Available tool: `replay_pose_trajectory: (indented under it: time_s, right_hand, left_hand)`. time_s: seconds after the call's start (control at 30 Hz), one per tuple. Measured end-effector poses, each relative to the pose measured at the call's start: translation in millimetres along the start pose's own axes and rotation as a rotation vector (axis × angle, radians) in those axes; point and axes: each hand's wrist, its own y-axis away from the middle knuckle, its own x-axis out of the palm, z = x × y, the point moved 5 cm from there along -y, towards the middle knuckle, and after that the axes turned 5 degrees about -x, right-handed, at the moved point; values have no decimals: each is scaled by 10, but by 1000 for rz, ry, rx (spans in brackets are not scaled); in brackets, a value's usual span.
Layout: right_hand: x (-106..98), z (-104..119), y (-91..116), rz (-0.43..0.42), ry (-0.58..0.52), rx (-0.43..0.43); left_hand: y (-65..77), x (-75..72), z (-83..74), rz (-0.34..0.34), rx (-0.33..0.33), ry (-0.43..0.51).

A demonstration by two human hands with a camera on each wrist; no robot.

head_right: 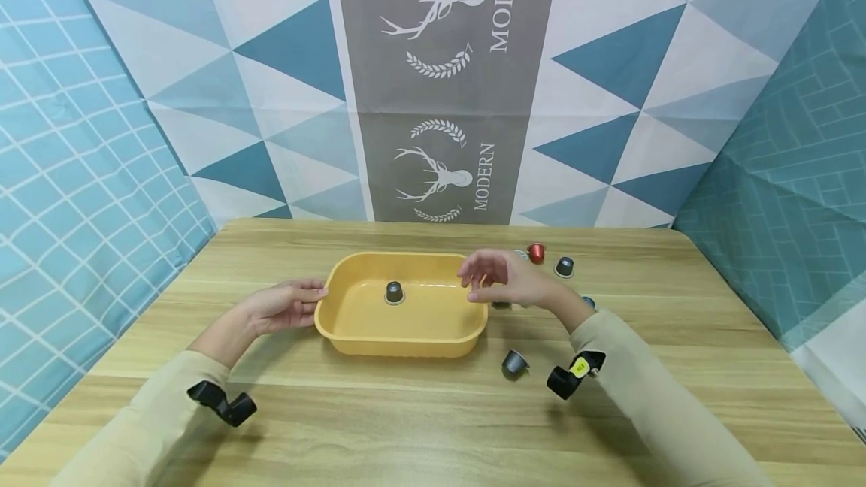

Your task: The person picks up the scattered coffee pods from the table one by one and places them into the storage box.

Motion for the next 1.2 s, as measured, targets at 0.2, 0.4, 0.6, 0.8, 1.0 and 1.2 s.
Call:
replay_pose_trajectory:
  time_s: [0.2, 0.4, 0.6, 0.8, 1.0, 1.2]
  right_hand:
    - [-38, -47, 178, -12, 43, -3]
    - [-42, -77, 349, -33, 83, -11]
    - [-17, -75, 533, -100, 198, 4]
    - [37, -87, 683, -119, 279, -6]
    - [90, -146, 814, -101, 301, -26]
    - [142, -215, 899, -57, 287, -67]
  left_hand:
    - [0, -3, -2, -7, -5, -4]
    - [1, -5, -1, -10, -9, -2]
    - [-3, -9, -3, -8, -13, 6]
    - [0, -7, -2, -12, -10, 1]
    - [6, 11, -15, -11, -4, 5]
    - [9, 11, 2, -4, 1, -1]
